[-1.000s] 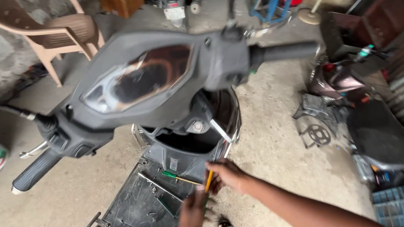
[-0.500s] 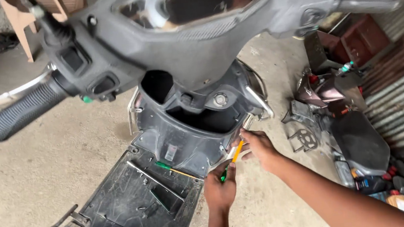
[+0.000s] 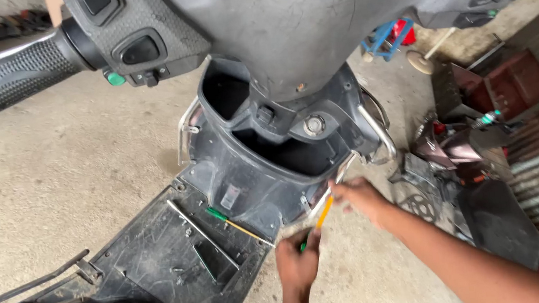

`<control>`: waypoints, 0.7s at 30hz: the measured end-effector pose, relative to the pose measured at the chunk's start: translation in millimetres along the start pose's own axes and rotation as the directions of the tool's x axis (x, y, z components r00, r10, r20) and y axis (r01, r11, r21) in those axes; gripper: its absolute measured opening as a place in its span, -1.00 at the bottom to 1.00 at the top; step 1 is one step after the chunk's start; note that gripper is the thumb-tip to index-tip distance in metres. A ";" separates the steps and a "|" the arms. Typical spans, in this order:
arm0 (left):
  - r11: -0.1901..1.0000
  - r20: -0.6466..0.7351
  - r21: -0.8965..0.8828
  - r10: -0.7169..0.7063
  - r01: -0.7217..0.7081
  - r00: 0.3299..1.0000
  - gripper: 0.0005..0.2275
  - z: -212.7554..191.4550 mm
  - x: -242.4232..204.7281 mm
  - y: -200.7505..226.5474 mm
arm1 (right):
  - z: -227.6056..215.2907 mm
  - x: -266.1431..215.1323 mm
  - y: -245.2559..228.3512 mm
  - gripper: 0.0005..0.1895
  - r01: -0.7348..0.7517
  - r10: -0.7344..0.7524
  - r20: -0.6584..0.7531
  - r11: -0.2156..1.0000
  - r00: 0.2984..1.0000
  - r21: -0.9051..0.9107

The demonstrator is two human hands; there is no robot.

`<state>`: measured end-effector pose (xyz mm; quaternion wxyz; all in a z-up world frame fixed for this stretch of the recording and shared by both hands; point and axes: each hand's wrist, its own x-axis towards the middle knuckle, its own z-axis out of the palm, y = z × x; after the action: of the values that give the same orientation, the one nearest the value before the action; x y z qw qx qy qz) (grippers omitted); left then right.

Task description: The person uses a screwdriver to unscrew fasteners holding the chrome front crash guard on a scooter, working around the front panel and inner leg shield. They then lift the detached metal guard off the scooter, carry it across the workshop, and place it on a shelf among spare parts.

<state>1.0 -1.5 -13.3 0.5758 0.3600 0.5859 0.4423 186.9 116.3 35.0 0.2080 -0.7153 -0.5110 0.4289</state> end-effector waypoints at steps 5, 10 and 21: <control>0.997 -0.126 0.006 -0.074 0.076 0.989 -0.74 10.1 2.3 -41.8 | 17.4 8.2 22.0 -0.51 -0.127 0.144 0.083 0.975 0.986 -0.180; 0.940 -0.055 0.158 -0.297 0.302 0.953 -0.76 5.2 8.5 -56.4 | 46.5 22.0 53.3 -0.48 -0.136 0.168 0.139 0.968 0.976 -0.210; 0.758 -0.041 0.651 -0.022 0.043 0.999 -0.82 -82.7 63.2 -76.2 | 153.2 82.8 135.2 -0.54 -0.001 -0.020 0.070 0.955 0.997 0.298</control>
<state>-79.4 22.1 -111.4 0.4134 0.5205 0.7180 0.2065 144.1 117.2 -181.3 0.2968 -0.6574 -0.4512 0.5255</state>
